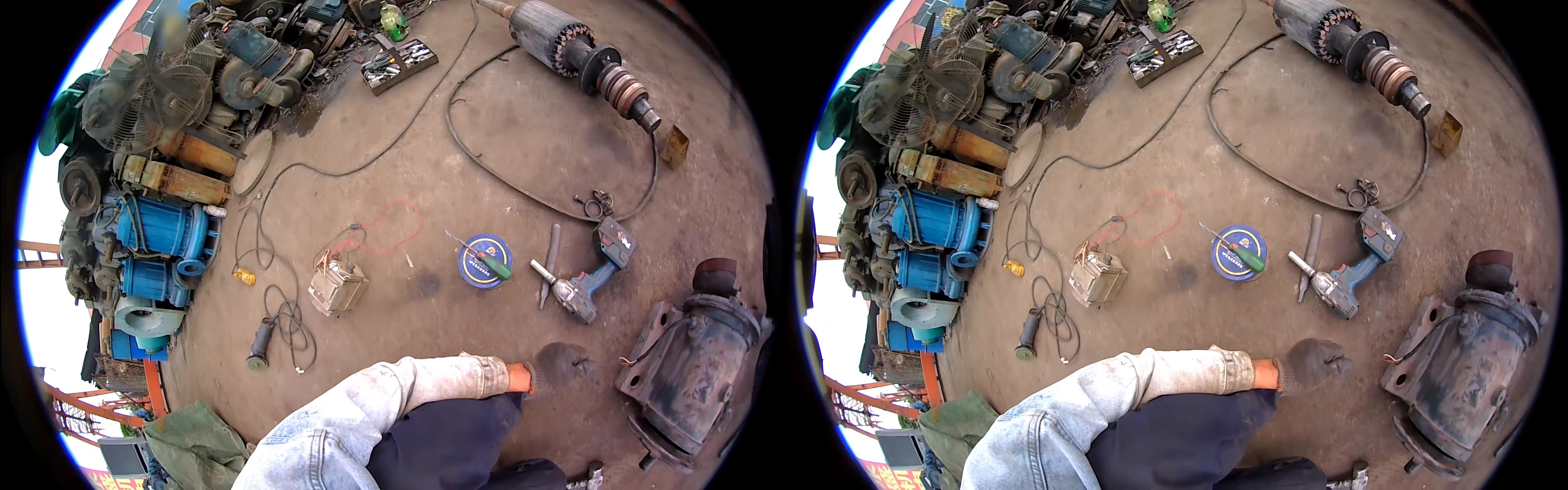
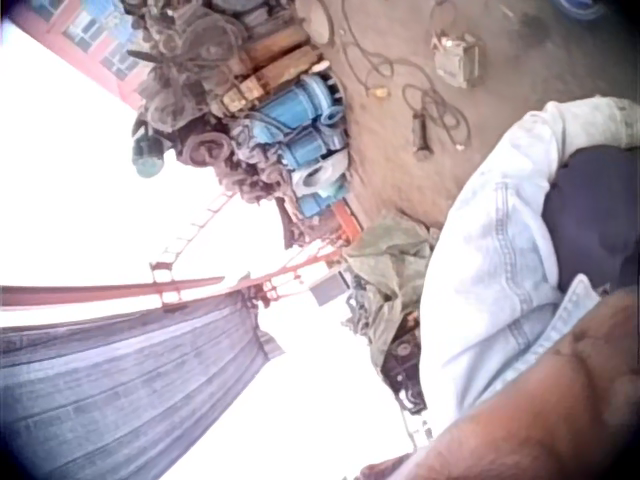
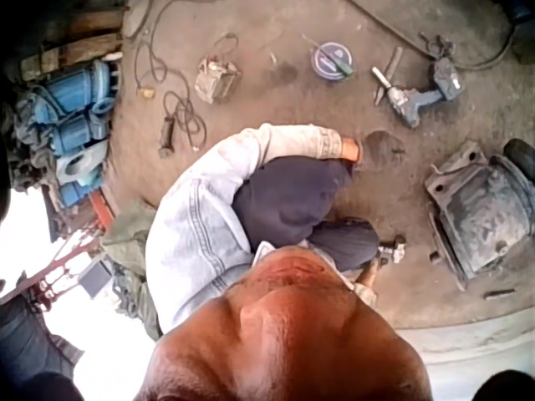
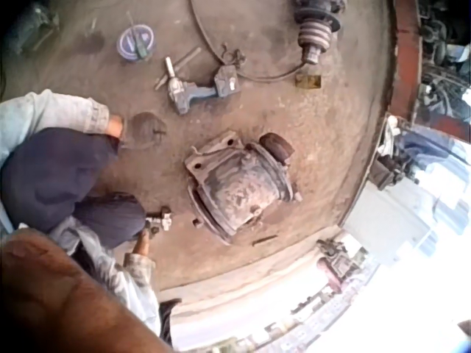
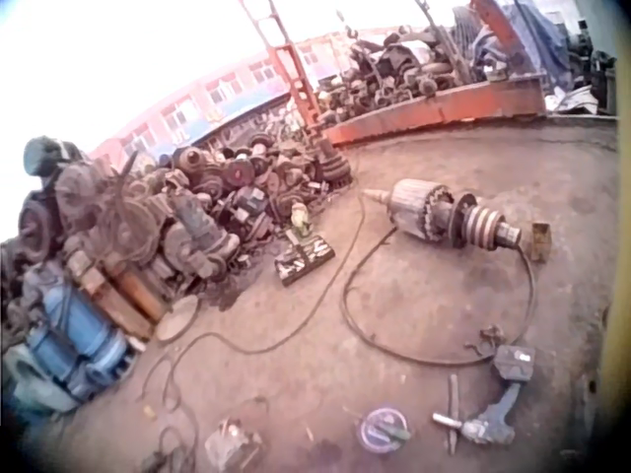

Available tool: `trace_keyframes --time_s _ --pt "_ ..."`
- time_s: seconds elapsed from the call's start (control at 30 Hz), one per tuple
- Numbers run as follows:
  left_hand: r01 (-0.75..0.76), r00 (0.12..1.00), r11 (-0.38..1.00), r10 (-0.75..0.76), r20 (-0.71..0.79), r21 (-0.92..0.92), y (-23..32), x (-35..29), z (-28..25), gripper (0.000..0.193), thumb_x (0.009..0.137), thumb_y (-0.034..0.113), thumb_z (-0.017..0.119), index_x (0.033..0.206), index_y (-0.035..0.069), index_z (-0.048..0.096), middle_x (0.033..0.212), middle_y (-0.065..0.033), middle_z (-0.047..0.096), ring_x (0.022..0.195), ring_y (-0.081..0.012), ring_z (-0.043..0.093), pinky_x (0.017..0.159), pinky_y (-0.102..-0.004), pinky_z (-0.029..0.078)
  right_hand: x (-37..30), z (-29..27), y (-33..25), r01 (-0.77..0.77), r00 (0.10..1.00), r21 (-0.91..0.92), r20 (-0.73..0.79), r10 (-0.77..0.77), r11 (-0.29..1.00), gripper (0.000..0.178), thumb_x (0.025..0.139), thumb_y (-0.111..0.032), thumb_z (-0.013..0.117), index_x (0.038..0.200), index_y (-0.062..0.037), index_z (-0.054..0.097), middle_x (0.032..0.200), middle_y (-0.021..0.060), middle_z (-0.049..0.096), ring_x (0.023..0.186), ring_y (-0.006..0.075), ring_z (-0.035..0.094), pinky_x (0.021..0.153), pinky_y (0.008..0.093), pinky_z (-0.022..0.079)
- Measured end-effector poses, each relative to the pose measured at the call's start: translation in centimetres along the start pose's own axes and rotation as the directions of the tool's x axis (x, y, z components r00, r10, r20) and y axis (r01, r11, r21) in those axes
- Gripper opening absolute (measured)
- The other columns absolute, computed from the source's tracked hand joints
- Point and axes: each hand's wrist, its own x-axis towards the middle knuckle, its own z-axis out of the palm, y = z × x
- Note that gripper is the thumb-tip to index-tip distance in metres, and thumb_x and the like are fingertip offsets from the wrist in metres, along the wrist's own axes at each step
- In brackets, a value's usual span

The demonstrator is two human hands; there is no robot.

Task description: The person applies grease to a circular metal part using a small tool, then places it onto a larger mechanical assembly. They use a hammer and a metal rod to tap and secure the part in place. The person also picks up small metal pieces from the floor and inserts them into the assembly.

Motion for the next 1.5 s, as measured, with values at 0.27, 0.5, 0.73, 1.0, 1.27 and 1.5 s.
trace_keyframes --time_s 0.27,0.5,0.73,1.0,1.27,1.5 --pt "0.111 0.989 0.981 -0.093 0.116 -0.16 0.9 1.5 0.0 0.013 0.099 0.01 0.061 0.1 -0.001 0.067 0.088 -0.0105 0.066 0.08 -0.0224 0.062 0.074 -0.0371 0.05 -4.5 0.0 7.2 -0.141 0.99 0.097 0.008 0.14 0.985 0.072 0.084 -0.057 0.075 0.109 0.0102 0.074 0.106 0.0234 0.076 0.094 0.034 0.074 0.086 0.0429 0.056" --pt "0.191 0.951 0.969 -0.143 0.274 -0.155 2.0 1.5 0.0 0.023 0.1 0.008 0.06 0.12 0.0 0.07 0.111 -0.0128 0.072 0.103 -0.0224 0.068 0.094 -0.034 0.053 -4.5 1.5 8.8 -0.175 0.985 0.239 0.038 0.171 0.955 0.072 0.084 -0.058 0.074 0.109 0.0094 0.074 0.108 0.0236 0.076 0.096 0.0343 0.074 0.087 0.043 0.056" --pt "0.231 0.931 0.954 -0.16 0.327 -0.19 1.8 1.5 0.0 0.024 0.101 0.003 0.058 0.121 0.0 0.07 0.112 -0.0097 0.071 0.103 -0.0163 0.067 0.092 -0.0302 0.053 -2.1 4.0 7.8 -0.13 0.991 0.271 0.01 0.132 0.954 0.074 0.083 -0.061 0.074 0.111 0.0078 0.075 0.108 0.0247 0.075 0.098 0.0362 0.074 0.087 0.0441 0.055" --pt "0.251 0.912 0.957 -0.182 0.367 -0.147 3.3 1.9 1.1 0.023 0.102 0.003 0.057 0.121 -0.002 0.069 0.107 -0.0045 0.066 0.095 -0.0127 0.063 0.087 -0.0271 0.052 -1.0 4.3 8.4 -0.086 0.996 0.252 -0.01 0.092 0.964 0.075 0.083 -0.066 0.073 0.112 0.004 0.076 0.109 0.0262 0.075 0.103 0.0387 0.073 0.088 0.0458 0.055" --pt "0.413 0.866 0.885 -0.308 0.394 -0.216 3.4 1.4 2.0 0.023 0.103 0.005 0.058 0.122 0.0 0.07 0.1 0.0008 0.066 0.09 -0.0068 0.06 0.08 -0.0227 0.05 -1.1 2.6 8.4 -0.149 0.987 0.266 0.094 0.128 0.952 0.08 0.08 -0.064 0.076 0.121 0.0049 0.072 0.117 0.0271 0.073 0.11 0.0408 0.07 0.097 0.0451 0.053" --pt "0.203 0.931 0.975 -0.163 0.328 -0.09 3.9 1.9 1.1 0.024 0.103 0.013 0.062 0.121 0.0 0.071 0.096 -0.0021 0.07 0.089 -0.0083 0.062 0.081 -0.0268 0.052 0.7 4.1 9.2 -0.103 0.995 0.236 0.026 0.099 0.966 0.073 0.081 -0.063 0.076 0.112 0.0037 0.076 0.112 0.0265 0.075 0.107 0.0376 0.072 0.094 0.0428 0.054"
